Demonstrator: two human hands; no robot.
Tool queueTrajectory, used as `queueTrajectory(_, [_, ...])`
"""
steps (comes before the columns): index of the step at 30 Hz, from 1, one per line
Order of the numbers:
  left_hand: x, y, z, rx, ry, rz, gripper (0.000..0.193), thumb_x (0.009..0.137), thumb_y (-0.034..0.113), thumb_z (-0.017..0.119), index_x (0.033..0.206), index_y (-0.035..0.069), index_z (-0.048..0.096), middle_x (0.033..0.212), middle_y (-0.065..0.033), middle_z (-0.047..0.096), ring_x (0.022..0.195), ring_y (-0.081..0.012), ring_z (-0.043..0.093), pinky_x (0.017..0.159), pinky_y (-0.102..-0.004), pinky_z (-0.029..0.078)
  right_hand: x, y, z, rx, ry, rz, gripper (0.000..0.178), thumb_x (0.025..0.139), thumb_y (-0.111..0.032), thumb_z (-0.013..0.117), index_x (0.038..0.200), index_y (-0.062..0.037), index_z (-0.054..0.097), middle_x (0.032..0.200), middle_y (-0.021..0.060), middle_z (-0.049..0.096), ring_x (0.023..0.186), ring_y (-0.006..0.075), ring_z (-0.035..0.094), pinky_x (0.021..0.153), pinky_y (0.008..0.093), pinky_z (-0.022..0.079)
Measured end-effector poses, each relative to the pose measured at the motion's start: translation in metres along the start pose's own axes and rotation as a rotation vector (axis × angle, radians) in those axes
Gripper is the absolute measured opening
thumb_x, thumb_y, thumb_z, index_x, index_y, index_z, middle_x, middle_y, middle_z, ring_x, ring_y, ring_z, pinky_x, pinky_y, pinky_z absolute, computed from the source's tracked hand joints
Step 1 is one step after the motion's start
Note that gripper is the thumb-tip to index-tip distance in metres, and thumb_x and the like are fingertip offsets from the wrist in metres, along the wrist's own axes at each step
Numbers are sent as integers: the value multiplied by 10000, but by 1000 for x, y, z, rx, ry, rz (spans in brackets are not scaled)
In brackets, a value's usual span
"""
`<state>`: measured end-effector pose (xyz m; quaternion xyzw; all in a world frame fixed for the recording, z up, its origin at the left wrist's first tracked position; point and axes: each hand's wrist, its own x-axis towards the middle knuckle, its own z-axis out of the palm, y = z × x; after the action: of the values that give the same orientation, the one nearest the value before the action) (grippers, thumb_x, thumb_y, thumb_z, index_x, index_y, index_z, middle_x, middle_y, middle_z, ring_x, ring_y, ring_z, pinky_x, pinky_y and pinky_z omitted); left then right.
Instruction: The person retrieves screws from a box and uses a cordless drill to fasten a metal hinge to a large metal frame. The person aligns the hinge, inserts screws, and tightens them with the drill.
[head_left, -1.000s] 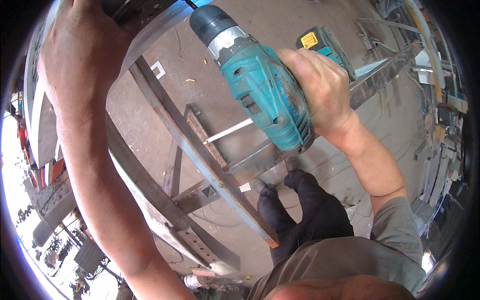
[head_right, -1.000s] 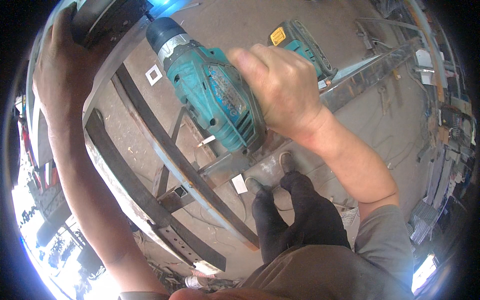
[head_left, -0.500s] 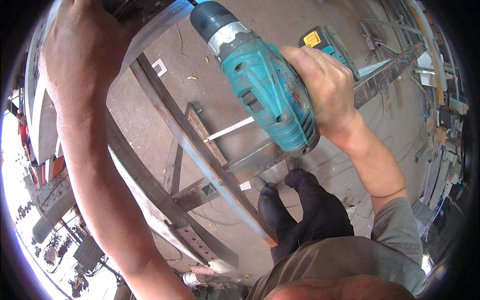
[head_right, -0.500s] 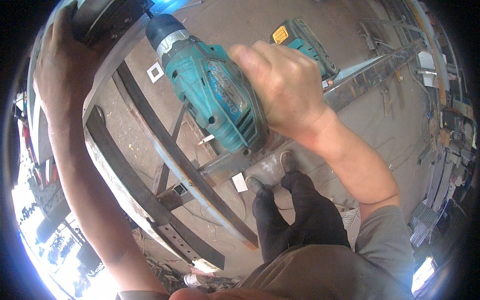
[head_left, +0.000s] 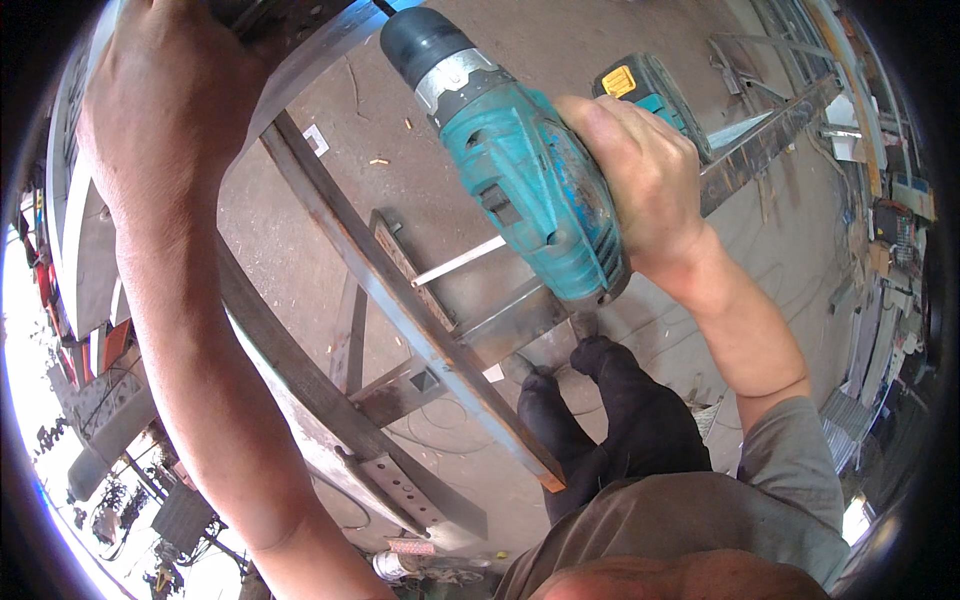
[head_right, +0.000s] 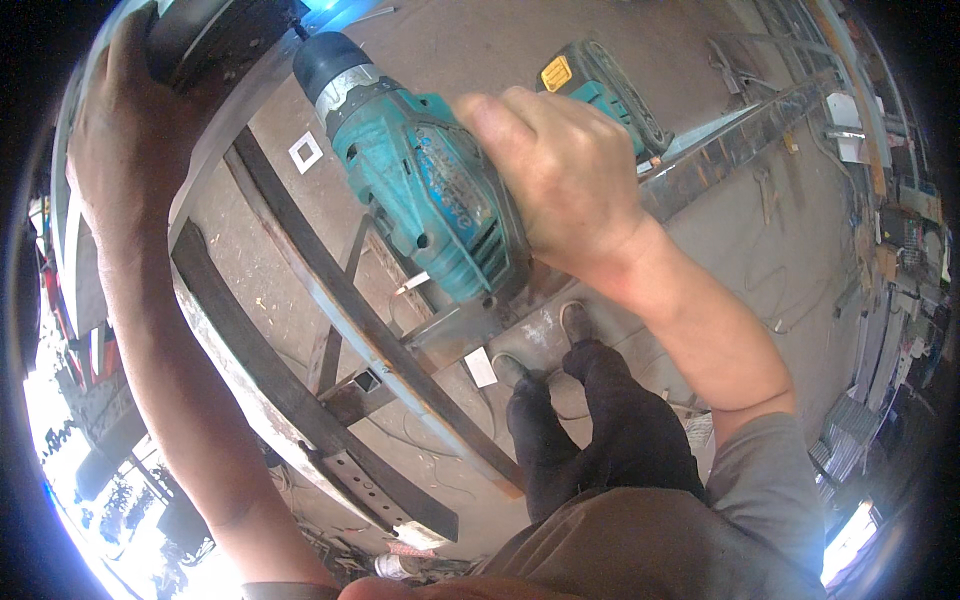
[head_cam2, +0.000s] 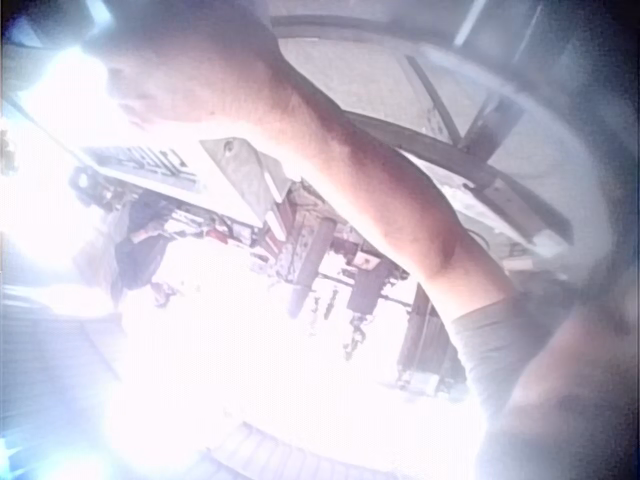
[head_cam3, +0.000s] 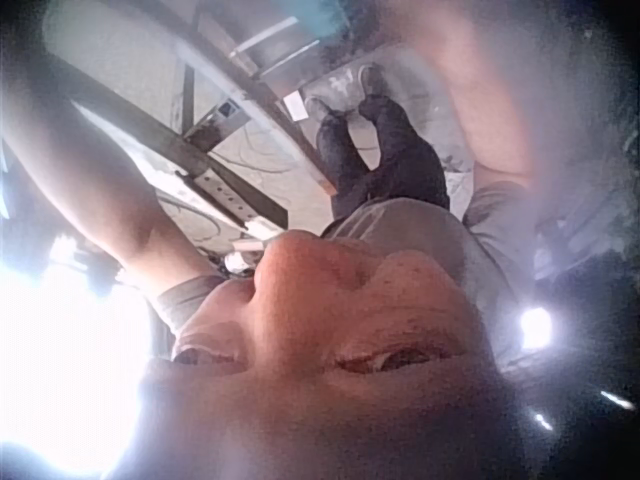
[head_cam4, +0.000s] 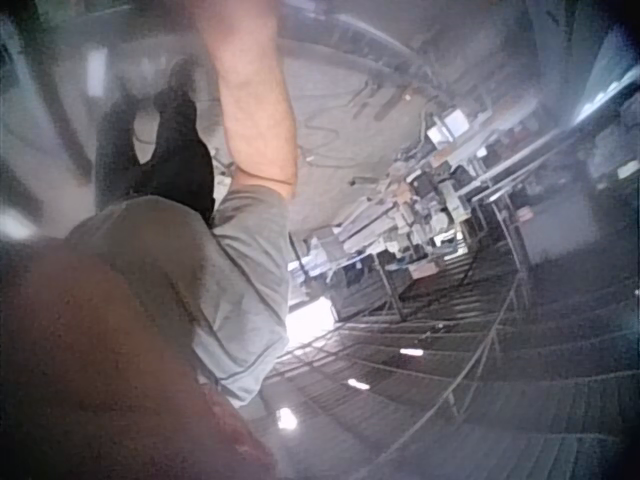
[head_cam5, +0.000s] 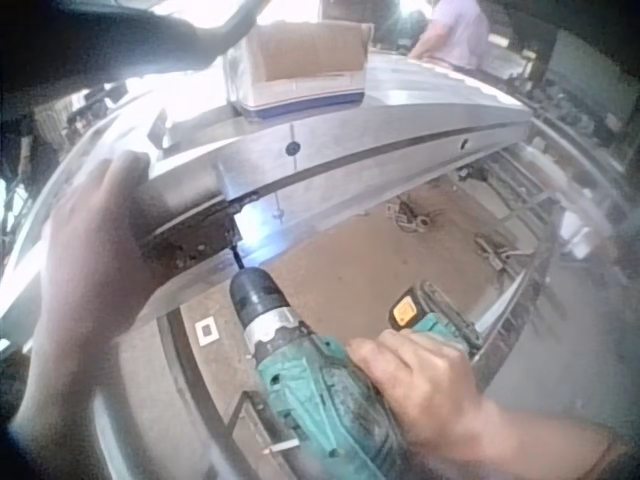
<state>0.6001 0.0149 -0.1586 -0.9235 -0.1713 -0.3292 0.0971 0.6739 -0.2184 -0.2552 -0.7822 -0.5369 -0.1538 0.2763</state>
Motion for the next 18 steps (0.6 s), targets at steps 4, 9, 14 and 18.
queueTrajectory(4, [-3, -2, 11, 103, 171, 117, 500, 672, 128, 876, 1079, 41, 598, 1049, -184, 660, 1007, -382, 659, 881, -442, 522, -1, -2, 2, 17, 28, 6, 295, 812, -178, 774, 1051, -65, 644, 749, 77, 647, 672, 275, 691, 584, 389, 538])
queueTrajectory(9, [-13, -13, 9, 75, 159, 189, 472, 685, 105, 857, 1077, 37, 601, 1058, -185, 664, 1021, -384, 660, 891, -448, 520, 0, -4, 3, 12, 35, 3, 296, 820, -205, 793, 1040, -64, 652, 733, 63, 651, 656, 253, 694, 572, 372, 546])
queueTrajectory(14, [-13, -18, 12, 67, 190, 229, 447, 703, 71, 831, 1089, 29, 610, 1067, -185, 669, 1039, -379, 660, 902, -452, 521, 0, -5, 4, 7, 49, 11, 302, 803, -210, 806, 1023, -65, 658, 732, 63, 649, 656, 253, 693, 572, 371, 546])
queueTrajectory(18, [-9, -21, 12, 97, 132, 200, 451, 702, 61, 829, 1097, 29, 612, 1062, -179, 670, 1041, -367, 662, 904, -449, 523, -1, -7, 4, 13, 33, 32, 308, 798, -208, 807, 1028, -67, 658, 730, 63, 647, 658, 255, 692, 571, 375, 546])
